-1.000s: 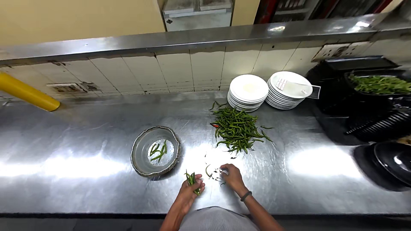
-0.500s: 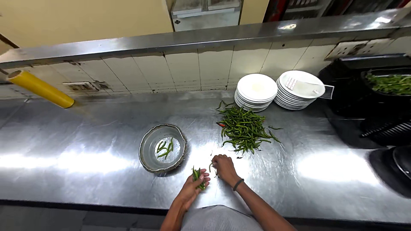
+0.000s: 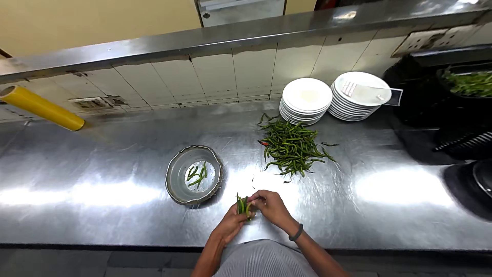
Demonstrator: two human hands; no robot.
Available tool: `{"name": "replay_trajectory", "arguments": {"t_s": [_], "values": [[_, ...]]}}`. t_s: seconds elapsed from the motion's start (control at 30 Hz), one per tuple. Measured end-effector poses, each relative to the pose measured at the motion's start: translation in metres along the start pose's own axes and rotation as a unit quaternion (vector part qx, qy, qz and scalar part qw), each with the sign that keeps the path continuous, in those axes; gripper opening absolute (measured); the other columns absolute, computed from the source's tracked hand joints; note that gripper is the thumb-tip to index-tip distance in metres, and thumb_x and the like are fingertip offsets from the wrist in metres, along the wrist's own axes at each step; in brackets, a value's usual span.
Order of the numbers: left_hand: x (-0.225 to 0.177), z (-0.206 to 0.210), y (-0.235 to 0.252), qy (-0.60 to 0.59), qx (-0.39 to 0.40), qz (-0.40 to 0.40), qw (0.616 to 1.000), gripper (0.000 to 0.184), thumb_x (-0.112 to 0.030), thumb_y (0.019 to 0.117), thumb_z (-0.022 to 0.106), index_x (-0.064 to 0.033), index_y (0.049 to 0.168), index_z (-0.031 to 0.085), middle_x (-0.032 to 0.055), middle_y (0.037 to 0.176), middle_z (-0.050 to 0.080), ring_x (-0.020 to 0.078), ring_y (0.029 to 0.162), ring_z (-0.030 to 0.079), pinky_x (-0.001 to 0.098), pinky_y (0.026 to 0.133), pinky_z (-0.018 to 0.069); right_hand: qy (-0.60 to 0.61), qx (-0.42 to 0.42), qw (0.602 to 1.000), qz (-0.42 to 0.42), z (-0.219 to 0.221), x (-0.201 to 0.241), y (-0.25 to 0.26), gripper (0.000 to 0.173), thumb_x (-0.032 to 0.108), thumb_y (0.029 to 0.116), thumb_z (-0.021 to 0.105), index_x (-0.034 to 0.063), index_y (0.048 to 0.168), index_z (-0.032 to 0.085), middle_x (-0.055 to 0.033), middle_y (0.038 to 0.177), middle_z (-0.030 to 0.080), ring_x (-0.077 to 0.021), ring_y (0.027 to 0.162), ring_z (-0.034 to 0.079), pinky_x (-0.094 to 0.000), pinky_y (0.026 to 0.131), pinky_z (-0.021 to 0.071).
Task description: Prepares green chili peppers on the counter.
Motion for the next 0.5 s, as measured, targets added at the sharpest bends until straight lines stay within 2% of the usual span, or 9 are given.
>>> {"name": "replay_trajectory", "arguments": {"t_s": [0.13,0.23,0.33,0.4,0.5], "values": [[-0.002,-0.001,0.005,0.092,0.004,0.012,0.996,0.046,0.003,0.0954,0.060,0.0020,0.140,0.046,0.0132,0.114,0.068,0.0218,0.099,0.068,0.0388,0.092,0.0571,-0.017,-0.008,1.000,0.005,0.010,0.000,0.001,0.018,0.023,0.0949,0.068,0.0121,0.107,0.074,-0.0036,0.099,0.071,-0.0140,0.084,0.068,-0.0347,0.082,0.0581],[-0.006,-0.001,0.005,0.160,0.022,0.025,0.987,0.057,0.007,0.0902,0.064,0.0032,0.143,0.044,0.0153,0.120,0.067,0.0249,0.107,0.068,0.0415,0.097,0.0568,-0.048,-0.029,0.998,-0.001,0.011,-0.001,0.000,0.017,0.025,0.0932,0.068,0.0142,0.104,0.075,-0.0027,0.097,0.068,-0.0148,0.084,0.066,-0.0356,0.080,0.0565],[-0.006,0.001,0.001,0.184,0.043,0.035,0.981,0.063,0.003,0.0884,0.070,0.0018,0.145,0.042,0.0144,0.122,0.066,0.0239,0.109,0.067,0.0414,0.098,0.0559,-0.053,-0.041,0.998,-0.009,0.014,-0.003,-0.001,0.013,0.022,0.0909,0.069,0.0150,0.101,0.075,-0.0016,0.095,0.068,-0.0134,0.081,0.065,-0.0341,0.077,0.0574],[-0.003,0.002,0.001,0.175,0.024,0.028,0.984,0.054,-0.006,0.0952,0.068,0.0013,0.143,0.044,0.0126,0.117,0.066,0.0213,0.101,0.067,0.0387,0.092,0.0573,-0.034,-0.034,0.999,-0.009,0.014,-0.005,-0.001,0.015,0.021,0.0907,0.070,0.0138,0.103,0.074,-0.0011,0.096,0.069,-0.0127,0.082,0.066,-0.0337,0.078,0.0576],[-0.005,-0.002,0.002,0.167,-0.029,0.028,0.985,0.040,-0.007,0.0993,0.058,-0.0009,0.138,0.049,0.0087,0.110,0.066,0.0173,0.089,0.066,0.0339,0.081,0.0576,0.030,-0.026,0.999,-0.014,0.012,-0.010,-0.002,0.021,0.018,0.0942,0.067,0.0132,0.114,0.070,0.0019,0.098,0.073,-0.0091,0.084,0.070,-0.0293,0.077,0.0604]]}}
Point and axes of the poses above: each hand's wrist, its own y-axis towards the middle knuckle, its own z-axis out of the palm, x = y × z, the point moved 1 cm from there along y, towards the middle knuckle
